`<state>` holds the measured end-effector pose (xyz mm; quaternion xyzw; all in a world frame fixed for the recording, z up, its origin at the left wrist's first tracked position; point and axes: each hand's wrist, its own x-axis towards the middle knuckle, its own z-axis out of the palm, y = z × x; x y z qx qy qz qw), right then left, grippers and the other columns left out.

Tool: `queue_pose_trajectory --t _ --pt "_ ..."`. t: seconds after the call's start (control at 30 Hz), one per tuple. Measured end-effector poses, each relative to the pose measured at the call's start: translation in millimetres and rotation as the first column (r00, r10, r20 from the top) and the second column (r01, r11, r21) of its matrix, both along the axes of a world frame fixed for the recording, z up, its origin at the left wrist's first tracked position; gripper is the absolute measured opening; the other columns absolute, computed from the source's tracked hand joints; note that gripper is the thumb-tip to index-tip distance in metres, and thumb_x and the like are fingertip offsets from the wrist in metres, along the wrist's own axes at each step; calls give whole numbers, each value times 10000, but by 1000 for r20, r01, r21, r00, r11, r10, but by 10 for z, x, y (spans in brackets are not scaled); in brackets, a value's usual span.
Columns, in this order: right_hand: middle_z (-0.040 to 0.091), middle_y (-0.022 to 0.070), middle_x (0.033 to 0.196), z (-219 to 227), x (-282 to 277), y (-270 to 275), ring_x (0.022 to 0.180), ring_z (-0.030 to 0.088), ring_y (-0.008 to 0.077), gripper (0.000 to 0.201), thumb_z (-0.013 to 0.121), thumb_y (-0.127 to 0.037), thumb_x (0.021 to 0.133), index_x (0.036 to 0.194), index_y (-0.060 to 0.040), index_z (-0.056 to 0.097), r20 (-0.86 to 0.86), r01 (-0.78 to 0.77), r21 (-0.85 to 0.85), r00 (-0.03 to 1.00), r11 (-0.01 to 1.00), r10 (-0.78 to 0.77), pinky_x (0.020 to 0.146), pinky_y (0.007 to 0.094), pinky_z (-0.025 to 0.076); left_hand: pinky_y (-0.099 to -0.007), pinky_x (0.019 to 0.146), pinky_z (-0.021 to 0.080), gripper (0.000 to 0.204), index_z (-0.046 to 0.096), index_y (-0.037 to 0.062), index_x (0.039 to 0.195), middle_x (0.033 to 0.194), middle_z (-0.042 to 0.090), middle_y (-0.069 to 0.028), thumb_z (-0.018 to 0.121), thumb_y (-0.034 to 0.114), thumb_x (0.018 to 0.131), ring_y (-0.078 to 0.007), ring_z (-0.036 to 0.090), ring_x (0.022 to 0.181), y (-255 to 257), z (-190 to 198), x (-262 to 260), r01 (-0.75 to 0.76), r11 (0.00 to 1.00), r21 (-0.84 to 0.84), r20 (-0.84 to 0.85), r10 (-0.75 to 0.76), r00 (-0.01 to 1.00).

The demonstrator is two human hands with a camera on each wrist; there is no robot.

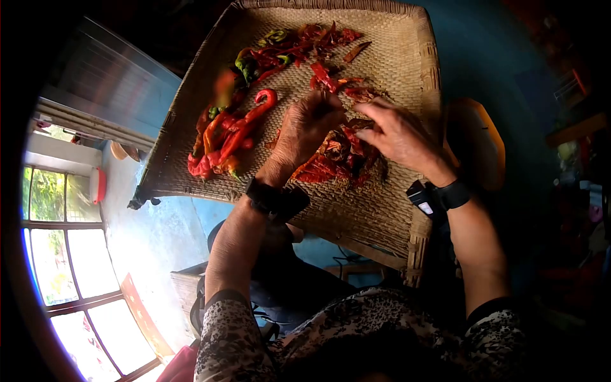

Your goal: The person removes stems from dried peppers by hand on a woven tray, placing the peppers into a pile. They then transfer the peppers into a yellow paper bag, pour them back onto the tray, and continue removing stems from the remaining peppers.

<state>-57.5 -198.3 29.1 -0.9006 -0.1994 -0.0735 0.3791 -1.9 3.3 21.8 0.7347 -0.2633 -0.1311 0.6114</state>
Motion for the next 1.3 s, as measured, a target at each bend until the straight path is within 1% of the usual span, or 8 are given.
queue_pose_trajectory --t 0.2,0.3,0.37,0.5,0.77,0.83,0.97,1.3 --pt "559 193 711 -150 109 187 638 561 337 125 596 -80 868 850 14 516 53 32 36 998 999 -34 593 404 444 -274 799 499 181 555 17 1067 978 624 -61 601 105 916 -125 600 887 6 22 -39 20 993 -112 -50 -26 998" --pt "569 60 683 -29 91 54 585 500 133 123 573 -116 911 885 4 564 -46 53 169 998 984 -46 525 296 418 -282 799 501 242 554 30 1127 983 628 -66 609 117 909 -134 603 904 37 1 -55 -22 997 -79 -55 18 998" --pt "584 -4 759 -106 165 -173 641 532 68 159 560 -163 936 984 -21 611 -15 108 235 994 966 -108 562 212 454 -302 779 517 290 564 56 1161 1019 626 -82 626 120 886 -156 617 898 28 -26 -54 -50 906 419 273 -73 959" --pt "535 -22 687 94 86 -641 568 482 80 183 545 -223 946 946 -51 608 97 337 385 911 859 -400 512 238 423 -370 715 537 335 600 105 1161 1021 616 -108 656 131 832 -269 638 856 -41 -287 -115 -47 885 464 566 -255 784" --pt "661 161 887 304 -269 -1351 876 642 364 239 564 -212 917 1103 -65 586 118 779 -506 489 371 -864 766 446 516 -355 638 521 173 641 121 1014 847 642 -97 627 182 852 -266 642 775 -126 -187 -57 -91 798 596 452 -240 859" --pt "639 178 983 184 -252 -1344 915 631 362 271 586 -191 898 1132 -54 581 457 834 -345 550 430 -699 771 436 515 -338 657 520 132 630 78 958 818 655 -89 620 173 866 -244 654 758 -155 -134 -52 -153 816 558 526 -205 826" --pt "619 158 1030 9 -103 -820 797 642 247 366 653 -168 860 1176 -12 555 141 282 18 949 959 -282 709 332 527 -294 712 515 154 604 21 1007 872 663 -81 587 135 904 -159 654 819 -171 1 -77 -16 935 353 274 -87 958" --pt "566 171 701 26 -25 8 662 573 377 108 600 -101 859 843 -20 531 14 107 -107 994 988 -106 572 435 425 -307 764 510 150 578 9 1051 921 647 -85 560 90 927 -153 629 860 -108 -54 -62 56 974 219 78 -75 994"
